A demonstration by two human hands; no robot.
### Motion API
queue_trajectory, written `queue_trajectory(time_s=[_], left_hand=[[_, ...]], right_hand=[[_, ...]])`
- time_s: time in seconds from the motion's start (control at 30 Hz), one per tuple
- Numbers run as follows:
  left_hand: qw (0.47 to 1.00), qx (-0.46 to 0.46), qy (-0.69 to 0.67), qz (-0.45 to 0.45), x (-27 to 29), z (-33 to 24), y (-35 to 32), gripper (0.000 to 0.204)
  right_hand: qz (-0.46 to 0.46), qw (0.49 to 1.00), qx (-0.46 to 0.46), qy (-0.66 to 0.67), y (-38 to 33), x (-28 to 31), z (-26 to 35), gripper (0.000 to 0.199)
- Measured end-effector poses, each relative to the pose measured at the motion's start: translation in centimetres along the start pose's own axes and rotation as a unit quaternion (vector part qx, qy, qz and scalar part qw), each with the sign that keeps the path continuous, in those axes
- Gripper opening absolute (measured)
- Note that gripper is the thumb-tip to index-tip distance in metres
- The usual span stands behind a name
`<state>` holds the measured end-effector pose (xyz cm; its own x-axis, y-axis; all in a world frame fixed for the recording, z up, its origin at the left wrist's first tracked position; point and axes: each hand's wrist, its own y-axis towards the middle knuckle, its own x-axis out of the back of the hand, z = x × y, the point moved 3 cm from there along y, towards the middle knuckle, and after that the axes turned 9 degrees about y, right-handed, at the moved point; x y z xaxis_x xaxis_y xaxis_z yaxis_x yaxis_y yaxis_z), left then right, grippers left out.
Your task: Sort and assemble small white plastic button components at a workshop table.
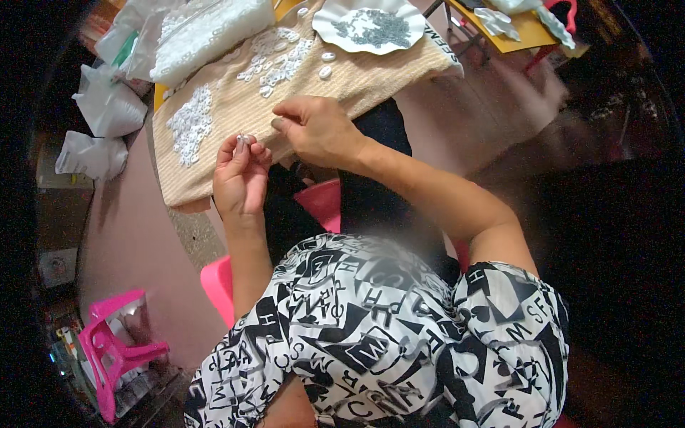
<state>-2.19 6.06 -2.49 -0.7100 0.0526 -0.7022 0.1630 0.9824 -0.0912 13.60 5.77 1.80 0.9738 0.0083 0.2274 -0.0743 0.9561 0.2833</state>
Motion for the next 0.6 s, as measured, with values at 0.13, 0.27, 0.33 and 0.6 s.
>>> queue_trajectory(time_s=[0.13,0.27,0.33,0.6], left_hand=[[0.999,0.037,0.004,-0.037,0.5,0.1,0.3,0.011],[0.997,0.049,0.038,-0.053,1.0,-0.6,0.9,0.016],[0.996,0.039,0.057,-0.056,0.8,-1.0,1.1,0.015],[0.992,0.001,0.084,-0.089,0.7,-1.7,0.7,0.014]], right_hand=[[-0.049,0.990,0.079,-0.108,1.6,2.8,0.2,0.019],[-0.130,0.981,0.052,-0.137,5.3,7.6,-0.6,0.020],[-0.102,0.958,0.104,-0.247,7.4,8.3,-0.2,0.020],[0.086,0.858,0.173,-0.475,15.8,1.4,-5.1,0.012]])
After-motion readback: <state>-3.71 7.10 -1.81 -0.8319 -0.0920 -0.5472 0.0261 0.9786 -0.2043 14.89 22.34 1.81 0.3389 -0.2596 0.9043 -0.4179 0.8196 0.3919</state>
